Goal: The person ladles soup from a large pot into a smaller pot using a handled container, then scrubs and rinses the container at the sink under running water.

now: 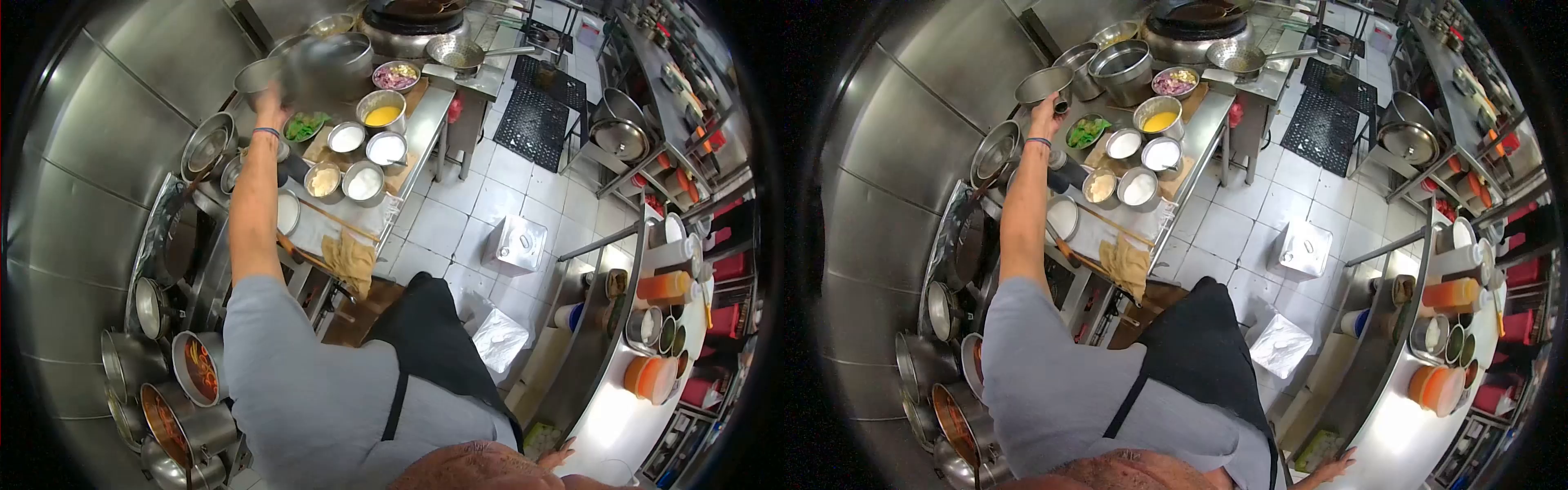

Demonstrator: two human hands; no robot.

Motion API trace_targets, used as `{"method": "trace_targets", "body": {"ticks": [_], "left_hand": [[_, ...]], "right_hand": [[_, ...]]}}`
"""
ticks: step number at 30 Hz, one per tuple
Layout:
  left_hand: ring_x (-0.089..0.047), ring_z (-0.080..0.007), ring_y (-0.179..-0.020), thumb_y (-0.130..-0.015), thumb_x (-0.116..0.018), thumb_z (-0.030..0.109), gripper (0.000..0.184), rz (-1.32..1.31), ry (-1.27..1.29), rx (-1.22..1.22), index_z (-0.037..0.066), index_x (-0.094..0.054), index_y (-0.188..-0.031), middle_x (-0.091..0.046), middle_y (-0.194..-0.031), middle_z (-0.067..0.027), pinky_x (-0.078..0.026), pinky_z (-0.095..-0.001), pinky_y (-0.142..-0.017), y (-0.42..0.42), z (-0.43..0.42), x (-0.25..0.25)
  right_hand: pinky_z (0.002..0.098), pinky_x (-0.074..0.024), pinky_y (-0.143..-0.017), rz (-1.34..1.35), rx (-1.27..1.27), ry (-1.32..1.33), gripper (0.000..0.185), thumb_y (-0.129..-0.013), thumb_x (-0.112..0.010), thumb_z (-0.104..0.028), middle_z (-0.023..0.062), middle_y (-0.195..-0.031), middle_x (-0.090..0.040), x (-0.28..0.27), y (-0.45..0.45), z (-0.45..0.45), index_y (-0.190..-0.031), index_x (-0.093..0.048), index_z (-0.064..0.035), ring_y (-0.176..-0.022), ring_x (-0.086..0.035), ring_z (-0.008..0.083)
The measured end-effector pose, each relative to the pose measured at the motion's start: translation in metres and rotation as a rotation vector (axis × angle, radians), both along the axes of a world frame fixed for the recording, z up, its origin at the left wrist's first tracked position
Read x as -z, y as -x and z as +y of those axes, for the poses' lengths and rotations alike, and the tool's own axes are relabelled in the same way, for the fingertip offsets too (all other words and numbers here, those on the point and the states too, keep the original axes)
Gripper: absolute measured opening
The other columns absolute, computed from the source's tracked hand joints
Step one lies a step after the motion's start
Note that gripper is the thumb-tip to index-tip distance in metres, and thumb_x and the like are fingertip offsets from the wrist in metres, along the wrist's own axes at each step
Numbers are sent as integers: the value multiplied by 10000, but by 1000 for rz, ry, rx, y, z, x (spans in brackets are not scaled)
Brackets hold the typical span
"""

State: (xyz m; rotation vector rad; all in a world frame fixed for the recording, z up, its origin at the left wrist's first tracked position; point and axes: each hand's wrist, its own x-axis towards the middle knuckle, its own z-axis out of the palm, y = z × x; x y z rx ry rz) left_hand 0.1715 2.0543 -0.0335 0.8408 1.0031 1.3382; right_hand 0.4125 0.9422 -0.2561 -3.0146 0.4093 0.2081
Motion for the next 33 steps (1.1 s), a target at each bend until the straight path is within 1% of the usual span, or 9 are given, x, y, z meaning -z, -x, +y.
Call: {"method": "trace_targets", "body": {"ticks": [11, 21, 23, 25, 26, 27, 29, 31, 33], "left_hand": [[-609, -274, -790, -824, -688, 200, 275, 52, 263, -193, 73, -586, -1046, -629, -933, -107, -525, -445, -624, 43, 220, 120], [-599, -299, -736, -918, -552, 226, 271, -4, 521, -207, 28, -514, -1100, -621, -886, -126, -541, -404, -625, 56, 288, 212], [-593, -320, -791, -895, -580, 190, 259, 255, 532, -196, 30, -528, -1092, -617, -921, -111, -525, -451, -724, 59, 291, 217], [-586, -312, -885, -832, -637, 182, 331, 1683, -203, 568, 38, -545, -1116, -610, -980, -105, -490, -431, -834, 101, 307, 237], [-584, -265, -911, -756, -683, 173, 439, 1941, -311, 505, 32, -549, -1149, -601, -1025, -102, -490, -371, -819, 105, 295, 225], [-592, -254, -891, -679, -735, 167, 533, 1784, -321, 536, 23, -547, -1156, -599, -1048, -104, -502, -395, -743, 130, 318, 244], [-587, -271, -925, -773, -693, 205, 491, 482, 410, 145, 29, -532, -1202, -580, -1112, -100, -514, -461, -697, 116, 314, 223], [-568, -227, -812, -847, -587, 213, 315, 895, 186, -23, 36, -577, -1107, -601, -1012, -79, -490, -379, -617, 120, 327, 205], [-553, -250, -776, -847, -550, 237, 336, 796, 92, -189, -39, -594, -1034, -626, -970, -125, -468, -355, -658, 106, 322, 151]], "right_hand": [[677, -362, -878, 164, 99, 427, 543, -849, -552, -184, 144, -1523, -192, -39, -30, 138, -1369, -431, -282, -1307, -331, 389], [501, -349, -1006, 63, -563, -268, 417, -789, -631, -184, 206, -1417, -378, -11, -138, 416, -1200, -590, -125, -1299, -370, 351], [442, -371, -1017, 132, -554, -123, 413, -805, -630, -175, 207, -1386, -421, -27, -147, 471, -1211, -582, -115, -1264, -423, 345], [411, -375, -1029, 195, -595, -97, 411, -816, -627, -182, 210, -1374, -438, -28, -157, 499, -1217, -579, -107, -1248, -446, 347], [409, -368, -1035, 212, -622, -142, 410, -818, -625, -194, 213, -1377, -433, -15, -165, 503, -1216, -579, -104, -1250, -442, 353], [407, -361, -1042, 218, -619, -180, 411, -821, -624, -205, 216, -1379, -428, -8, -169, 500, -1216, -580, -100, -1252, -437, 359], [408, -356, -1044, 230, -586, -250, 413, -831, -607, -245, 217, -1369, -438, 5, -167, 499, -1214, -586, -91, -1254, -429, 370], [428, -357, -1040, 316, -507, -237, 415, -818, -611, -284, 220, -1347, -461, 43, -168, 485, -1203, -604, -129, -1245, -439, 360], [434, -377, -1023, 414, -488, -240, 441, -817, -603, -301, 209, -1316, -496, 80, -161, 457, -1216, -595, -116, -1230, -458, 353]]}}
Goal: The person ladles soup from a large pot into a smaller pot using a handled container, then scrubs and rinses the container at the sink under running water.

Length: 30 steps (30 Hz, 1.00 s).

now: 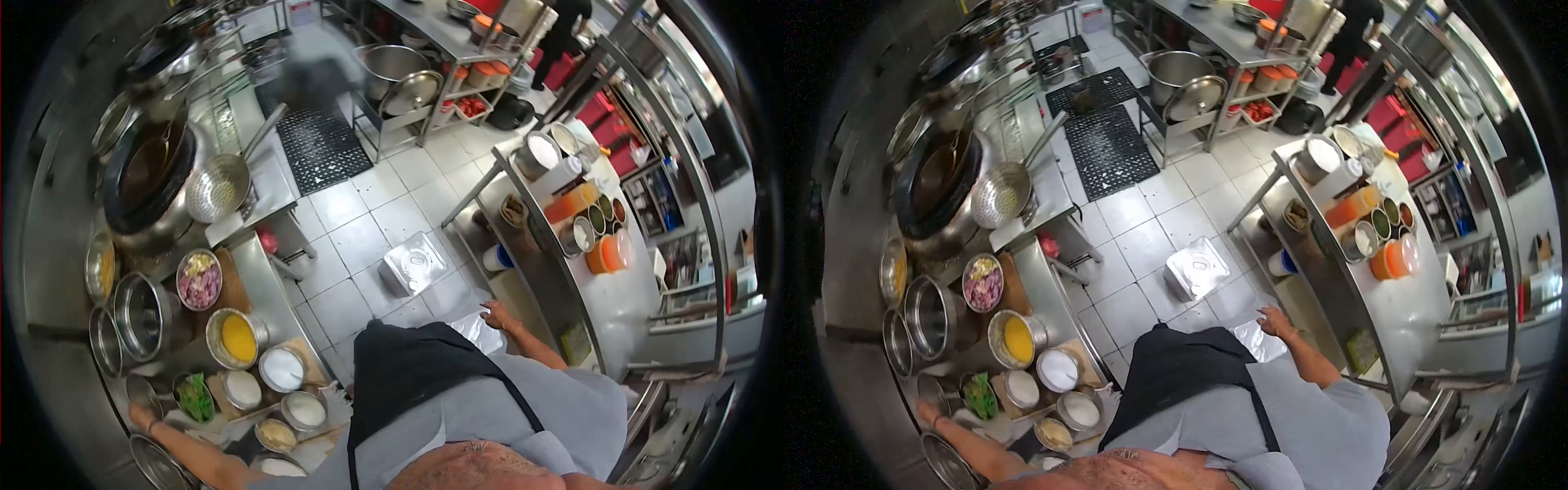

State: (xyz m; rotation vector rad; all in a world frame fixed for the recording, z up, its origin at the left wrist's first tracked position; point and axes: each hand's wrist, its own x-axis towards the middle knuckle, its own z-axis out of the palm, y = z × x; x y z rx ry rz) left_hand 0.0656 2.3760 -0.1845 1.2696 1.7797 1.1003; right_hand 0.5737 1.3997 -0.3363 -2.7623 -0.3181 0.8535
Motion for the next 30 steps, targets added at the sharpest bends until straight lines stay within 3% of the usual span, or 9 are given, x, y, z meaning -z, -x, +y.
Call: {"method": "trace_targets", "body": {"ticks": [1, 3, 6, 12, 15, 18, 21, 27, 30], "left_hand": [[-545, -261, -757, -847, -532, 248, 365, -36, -81, -51, -77, -603, -998, -638, -949, -149, -457, -343, -679, -3, 0, -27], [-563, -283, -895, -839, -544, 276, 450, 536, -429, 9, -96, -584, -1088, -609, -1100, -214, -444, -371, -814, -5, 13, -70], [-549, -300, -1040, -848, -553, 303, 515, 386, -323, -107, -69, -544, -1205, -552, -1231, -239, -399, -385, -928, -51, -18, -148], [-572, -261, -1078, -921, -530, 242, 418, 485, -650, 34, 20, -527, -1275, -574, -1223, -166, -433, -350, -929, -242, -259, -277], [-579, -237, -1072, -943, -508, 167, 353, 255, -792, 239, 1, -535, -1253, -571, -1225, -142, -456, -340, -924, -299, -336, -279], [-574, -238, -1077, -949, -481, 102, 323, 50, -753, 400, -31, -527, -1239, -545, -1262, -141, -468, -338, -931, -353, -393, -268], [-550, -262, -1130, -956, -478, 112, 326, -147, -655, 520, -52, -504, -1237, -532, -1264, -145, -477, -361, -934, -415, -437, -260], [-577, -258, -1077, -933, -461, 28, 301, -247, -479, 979, -57, -508, -1218, -501, -1300, -182, -512, -348, -861, -494, -451, -223], [-601, -266, -1030, -908, -467, -4, 282, -255, -380, 1133, -67, -522, -1177, -495, -1295, -215, -512, -354, -864, -521, -424, -208]], "right_hand": [[437, -387, -1015, 52, -11, 9, 454, -816, -599, -309, 204, -1300, -513, 10, 7, -15, -1223, -590, -109, -1222, -468, 349], [431, -407, -996, 177, 71, 128, 473, -789, -593, -309, 195, -1246, -556, 10, 24, -32, -1211, -597, -95, -1188, -501, 344], [415, -432, -972, 276, 141, 226, 484, -753, -572, -296, 183, -1194, -595, 26, 47, -62, -1185, -613, -82, -1138, -545, 341], [378, -446, -967, 378, 148, 158, 495, -734, -551, -300, 174, -1194, -599, 81, 47, -76, -1168, -626, -74, -1128, -558, 330], [373, -453, -954, 356, 271, 61, 472, -753, -575, -340, 184, -1190, -598, 104, 17, -50, -1148, -641, -89, -1114, -567, 333], [376, -498, -870, 197, 282, -111, 492, -746, -631, -335, 201, -1081, -646, 156, -1, -34, -1164, -630, -76, -996, -629, 325], [367, -507, -826, 216, 323, -168, 460, -771, -597, -311, 209, -1041, -656, 158, -36, 0, -1164, -630, -75, -905, -647, 321], [349, -515, -799, 231, 458, -220, 414, -801, -585, -261, 203, -1001, -668, 163, -64, 27, -1163, -629, -65, -899, -653, 306], [357, -540, -679, 100, 284, -105, 408, -818, -580, -246, 188, -959, -679, 171, -69, 41, -1185, -616, -72, -809, -662, 289]]}}
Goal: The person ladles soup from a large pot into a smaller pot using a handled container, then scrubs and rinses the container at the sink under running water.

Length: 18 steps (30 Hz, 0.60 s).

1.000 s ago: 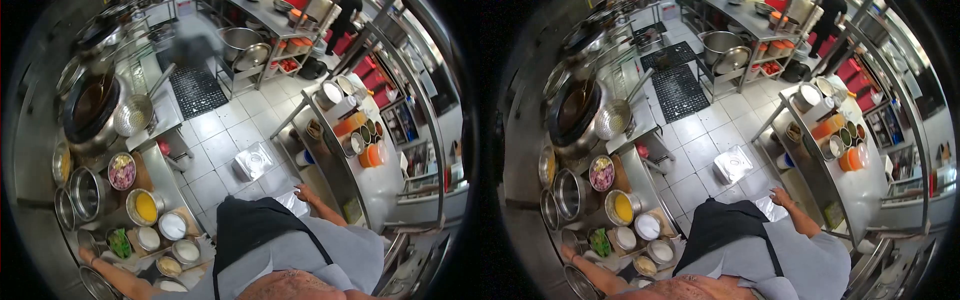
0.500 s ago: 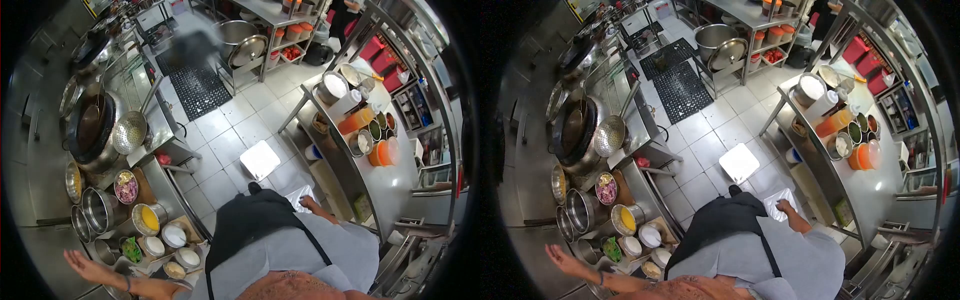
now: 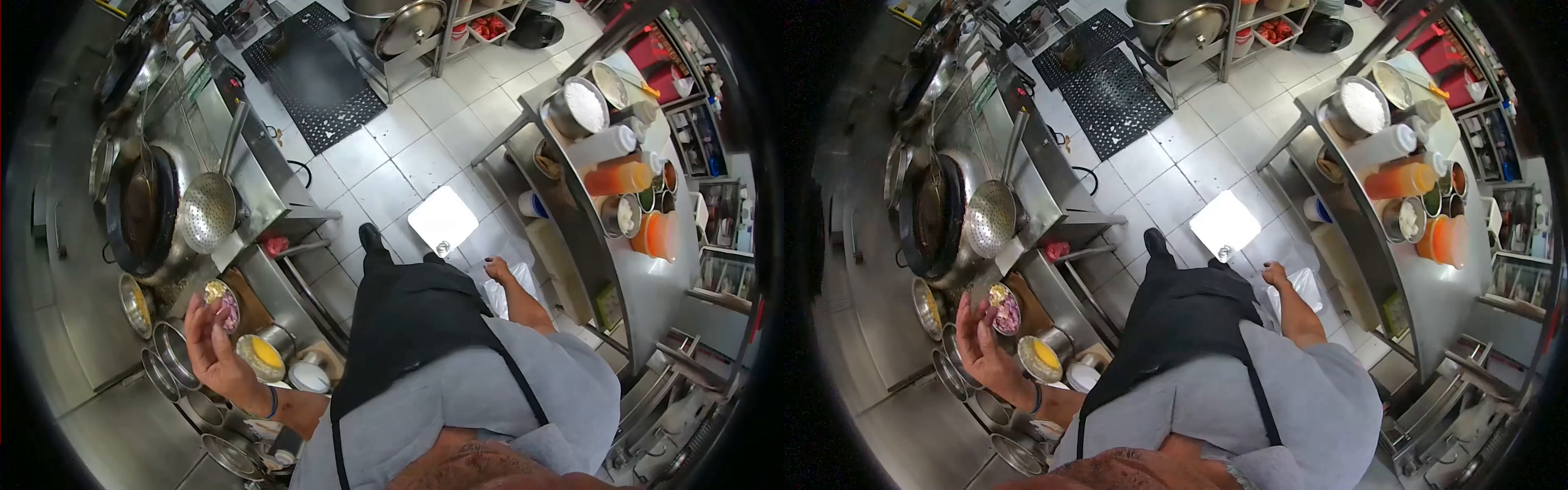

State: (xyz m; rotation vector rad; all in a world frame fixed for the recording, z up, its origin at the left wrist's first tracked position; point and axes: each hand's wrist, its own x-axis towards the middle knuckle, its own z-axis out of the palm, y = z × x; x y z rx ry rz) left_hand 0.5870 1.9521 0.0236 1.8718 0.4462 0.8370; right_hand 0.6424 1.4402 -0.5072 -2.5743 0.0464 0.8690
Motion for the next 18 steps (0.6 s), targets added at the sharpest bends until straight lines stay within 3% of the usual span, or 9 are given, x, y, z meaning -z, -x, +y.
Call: {"method": "trace_targets", "body": {"ticks": [1, 3, 4, 5, 6, 11, 14, 15, 18], "left_hand": [[-603, -266, -1025, -904, -470, -4, 283, -7, 45, 19, -66, -524, -1174, -496, -1289, -223, -511, -357, -866, -9, 14, 6], [-609, -265, -1015, -896, -475, -6, 285, -32, 148, 44, -64, -529, -1169, -499, -1278, -240, -509, -362, -870, -31, 43, 16], [-609, -265, -1016, -893, -480, -2, 288, -43, 185, 69, -61, -531, -1171, -503, -1273, -242, -509, -363, -869, -40, 59, 23], [-610, -264, -1016, -891, -485, 1, 291, -48, 224, 95, -58, -532, -1172, -506, -1268, -244, -508, -364, -869, -48, 75, 30], [-610, -263, -1016, -888, -490, 4, 295, -57, 264, 125, -54, -533, -1174, -510, -1263, -246, -508, -365, -869, -56, 91, 36], [-619, -241, -976, -851, -526, 6, 297, -52, 395, 149, -44, -564, -1141, -562, -1198, -226, -509, -376, -853, -98, 152, 48], [-619, -236, -970, -847, -526, -3, 291, -68, 396, 155, -39, -569, -1133, -566, -1192, -221, -508, -378, -851, -112, 176, 47], [-618, -232, -961, -846, -521, -17, 285, -73, 398, 143, -36, -573, -1126, -570, -1185, -218, -507, -377, -852, -113, 182, 47], [-616, -228, -955, -851, -507, -37, 280, -89, 403, 78, -40, -573, -1123, -577, -1170, -214, -503, -375, -859, -122, 195, 52]], "right_hand": [[353, -538, -559, 278, 164, 25, 421, -835, -576, -251, 165, -940, -679, -16, -9, 10, -1221, -592, -82, -689, -643, 262], [353, -519, -641, 228, 267, -41, 415, -808, -575, -247, 172, -903, -679, 12, 0, 17, -1181, -610, -69, -724, -633, 264], [340, -522, -799, 188, 318, -58, 404, -769, -577, -246, 193, -925, -680, 8, 0, 27, -1115, -651, -50, -853, -662, 306], [341, -530, -675, 171, 414, -109, 381, -776, -579, -230, 193, -771, -676, -5, -1, 43, -1103, -657, -51, -663, -653, 282], [349, -504, -473, 305, 367, -110, 425, -844, -578, -203, 126, -813, -658, -6, -5, 50, -1248, -562, -72, -587, -577, 198], [343, -512, -511, 408, 450, -148, 407, -859, -559, -216, 158, -934, -672, -60, -30, 141, -1229, -577, -48, -721, -661, 230], [327, -526, -579, 215, 190, -147, 401, -862, -567, -220, 180, -974, -669, -32, -48, 155, -1218, -584, -37, -812, -677, 224], [309, -534, -645, 330, 313, -180, 397, -856, -583, -218, 181, -953, -668, -47, -62, 169, -1207, -589, -32, -809, -669, 202], [323, -538, -616, 406, 307, -123, 398, -854, -590, -215, 171, -920, -668, -83, -110, 194, -1206, -586, -28, -781, -663, 213]]}}
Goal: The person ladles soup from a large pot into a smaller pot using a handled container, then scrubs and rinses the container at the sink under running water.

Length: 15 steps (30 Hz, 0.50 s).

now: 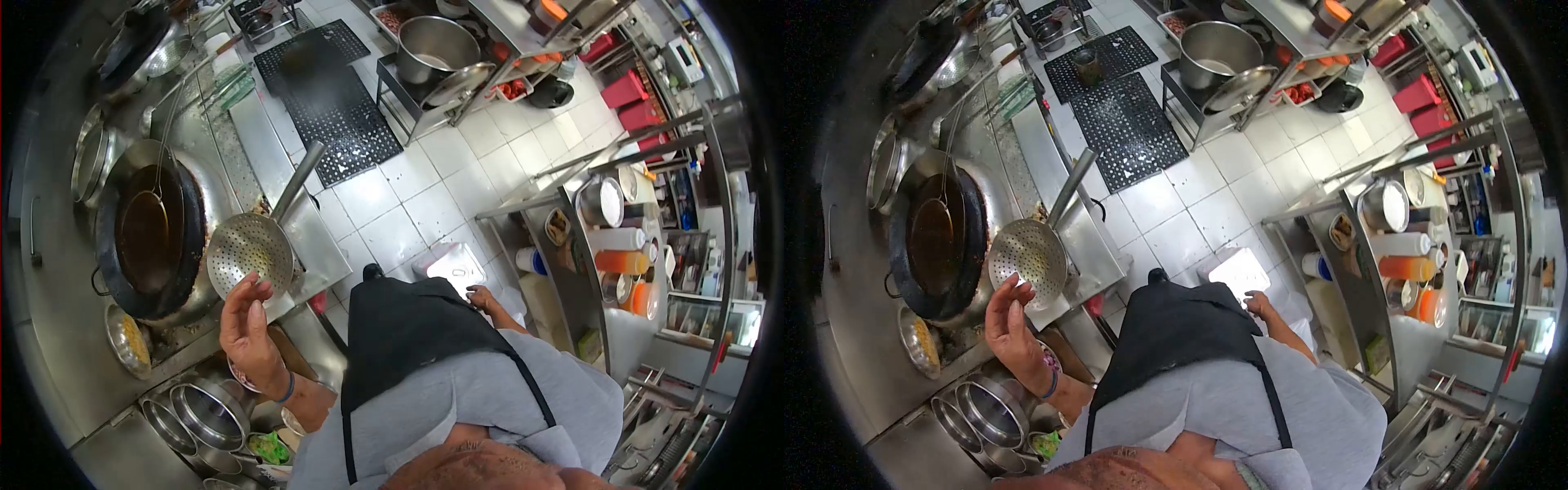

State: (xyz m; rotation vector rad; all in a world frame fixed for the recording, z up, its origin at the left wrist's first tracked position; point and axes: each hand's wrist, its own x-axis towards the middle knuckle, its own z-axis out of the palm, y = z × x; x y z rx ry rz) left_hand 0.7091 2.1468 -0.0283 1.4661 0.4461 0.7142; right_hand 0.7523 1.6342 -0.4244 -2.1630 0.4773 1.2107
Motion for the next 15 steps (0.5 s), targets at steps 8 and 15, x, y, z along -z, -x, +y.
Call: {"method": "trace_targets", "body": {"ticks": [8, 15], "left_hand": [[-610, -192, -963, -884, -516, -31, 247, 120, 42, 33, -54, -583, -1120, -621, -1110, -146, -489, -334, -883, -46, 4, 6], [-597, -181, -980, -894, -525, -26, 221, 213, -38, -48, -51, -595, -1102, -608, -1125, -136, -475, -310, -900, -91, 6, -1]], "right_hand": [[316, -437, -422, -123, 208, -15, 453, -842, -563, -158, 85, -697, -587, 5, -92, 20, -1279, -524, -44, -562, -543, 168], [396, -539, -597, 177, -28, -207, 464, -754, -680, -243, 147, -967, -661, 46, -150, 26, -1164, -623, -35, -754, -639, 256]]}}
